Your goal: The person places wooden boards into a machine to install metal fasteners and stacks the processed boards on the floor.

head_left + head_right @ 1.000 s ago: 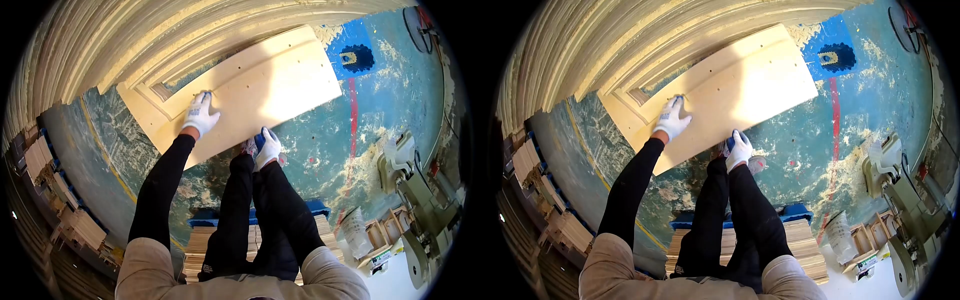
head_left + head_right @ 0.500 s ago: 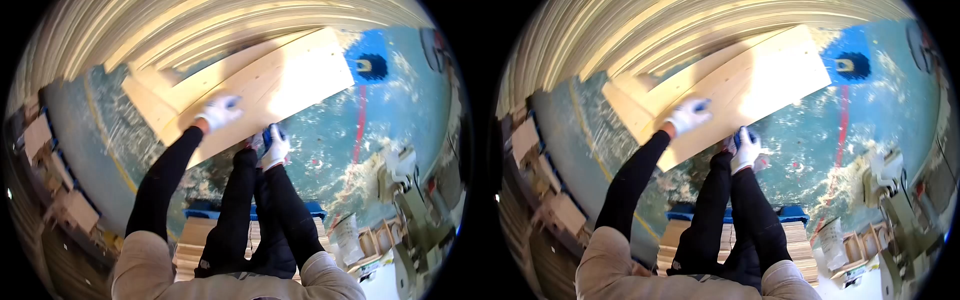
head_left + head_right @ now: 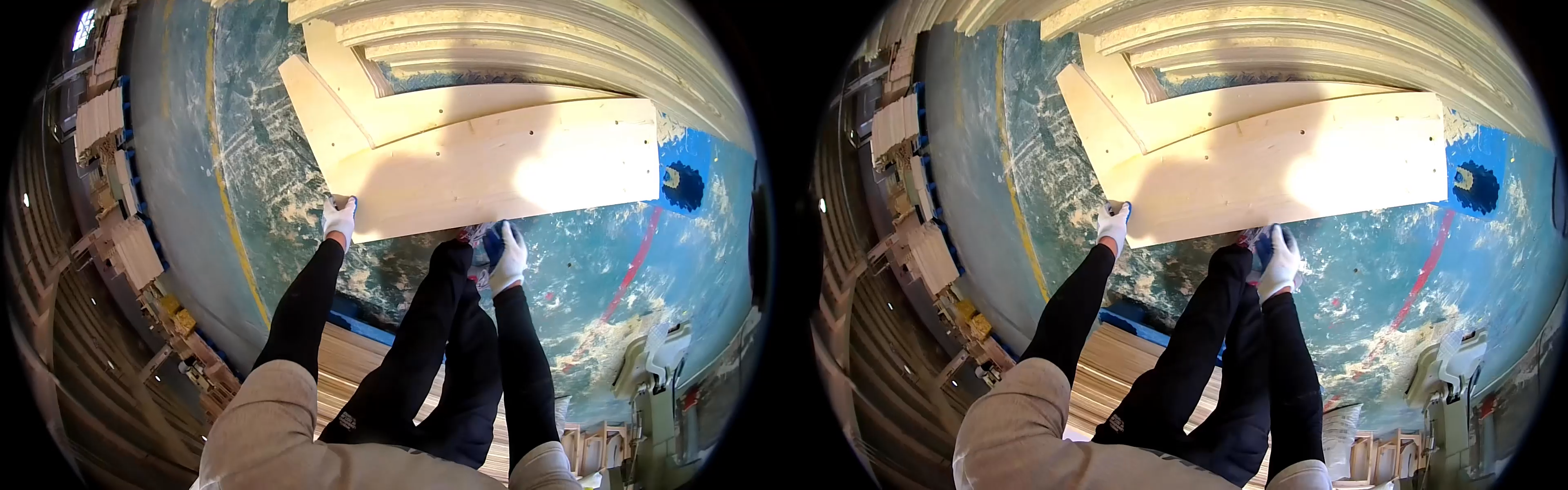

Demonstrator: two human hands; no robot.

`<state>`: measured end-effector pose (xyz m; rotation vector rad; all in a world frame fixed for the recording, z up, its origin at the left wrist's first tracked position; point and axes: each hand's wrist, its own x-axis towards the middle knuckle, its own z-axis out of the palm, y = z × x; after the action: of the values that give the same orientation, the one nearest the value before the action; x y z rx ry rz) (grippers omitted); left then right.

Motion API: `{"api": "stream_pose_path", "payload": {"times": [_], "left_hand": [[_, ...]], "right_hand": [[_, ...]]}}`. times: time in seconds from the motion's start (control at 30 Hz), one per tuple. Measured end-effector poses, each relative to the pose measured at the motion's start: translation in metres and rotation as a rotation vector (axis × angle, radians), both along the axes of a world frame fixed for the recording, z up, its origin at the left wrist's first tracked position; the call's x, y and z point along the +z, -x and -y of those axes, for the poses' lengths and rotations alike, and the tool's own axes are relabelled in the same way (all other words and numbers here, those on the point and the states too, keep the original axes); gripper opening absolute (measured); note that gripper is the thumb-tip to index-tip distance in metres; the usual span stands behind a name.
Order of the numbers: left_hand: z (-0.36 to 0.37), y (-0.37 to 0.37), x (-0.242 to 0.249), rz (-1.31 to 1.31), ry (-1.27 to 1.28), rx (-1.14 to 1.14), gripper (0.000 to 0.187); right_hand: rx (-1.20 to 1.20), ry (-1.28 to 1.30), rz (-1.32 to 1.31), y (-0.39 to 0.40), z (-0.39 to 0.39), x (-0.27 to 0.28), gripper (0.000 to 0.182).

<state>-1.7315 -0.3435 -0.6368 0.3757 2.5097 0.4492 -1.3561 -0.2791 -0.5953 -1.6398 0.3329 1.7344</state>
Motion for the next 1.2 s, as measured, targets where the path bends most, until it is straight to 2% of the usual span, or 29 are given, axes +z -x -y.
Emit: {"api": "stream_pose_path", "payload": {"times": [0.07,0.13,0.2,0.37,0.43,0.53,0.67,0.7,0.77,0.83,0.87,0.93,1.0,1.07,1.1,1.2], "left_hand": [[0.002,0.007,0.01,0.074,-0.068,-0.007,0.04],[0.001,0.017,0.017,0.133,-0.056,0.058,0.038],[0.003,0.012,0.034,0.22,-0.133,0.054,0.036],[0.013,0.012,0.087,0.214,-0.252,0.084,0.025],[0.008,0.003,0.13,0.238,-0.196,0.121,0.023],[0.01,0.007,0.159,0.327,-0.271,0.238,0.02],[0.016,0.019,0.185,0.579,-0.337,0.241,0.021],[0.017,0.018,0.194,0.619,-0.394,0.24,0.022],[0.016,0.017,0.213,0.725,-0.516,0.269,0.021],[0.007,0.008,0.256,0.797,-0.597,0.308,0.018],[0.006,0.005,0.28,0.833,-0.627,0.33,0.017],[-0.007,-0.002,0.337,0.932,-0.718,0.455,0.017],[-0.022,-0.009,0.367,0.872,-0.809,0.46,0.019],[-0.041,-0.013,0.386,0.875,-0.74,0.431,0.03],[-0.048,-0.023,0.388,0.823,-0.688,0.464,0.029],[-0.078,-0.02,0.371,0.779,-0.656,0.491,0.032]], "right_hand": [[0.083,-0.117,-0.006,0.018,0.009,-0.025,0.028],[0.066,-0.118,0.003,0.03,0.005,-0.019,0.029],[0.047,-0.11,0.092,0.031,0.007,-0.009,0.027],[0.034,-0.05,0.175,0.023,0.0,0.037,0.021],[-0.049,-0.045,0.135,0.02,0.002,0.052,0.021],[-0.183,-0.108,-0.018,0.02,-0.004,0.068,0.024],[0.094,-0.237,0.09,-0.004,0.004,0.059,0.037],[0.149,-0.233,0.083,-0.005,-0.006,0.076,0.041],[0.096,-0.326,0.123,0.002,-0.024,0.113,0.043],[0.069,-0.36,0.135,0.013,-0.052,0.173,0.045],[0.029,-0.398,0.128,0.02,-0.067,0.203,0.025],[0.129,-0.323,0.193,0.013,-0.082,0.248,0.021],[0.085,-0.27,0.166,0.012,-0.089,0.273,0.022],[0.056,-0.252,0.143,0.008,-0.098,0.28,0.021],[0.016,-0.254,0.124,-0.004,-0.097,0.264,0.019],[0.024,-0.251,0.094,-0.005,-0.112,0.25,0.017]]}}
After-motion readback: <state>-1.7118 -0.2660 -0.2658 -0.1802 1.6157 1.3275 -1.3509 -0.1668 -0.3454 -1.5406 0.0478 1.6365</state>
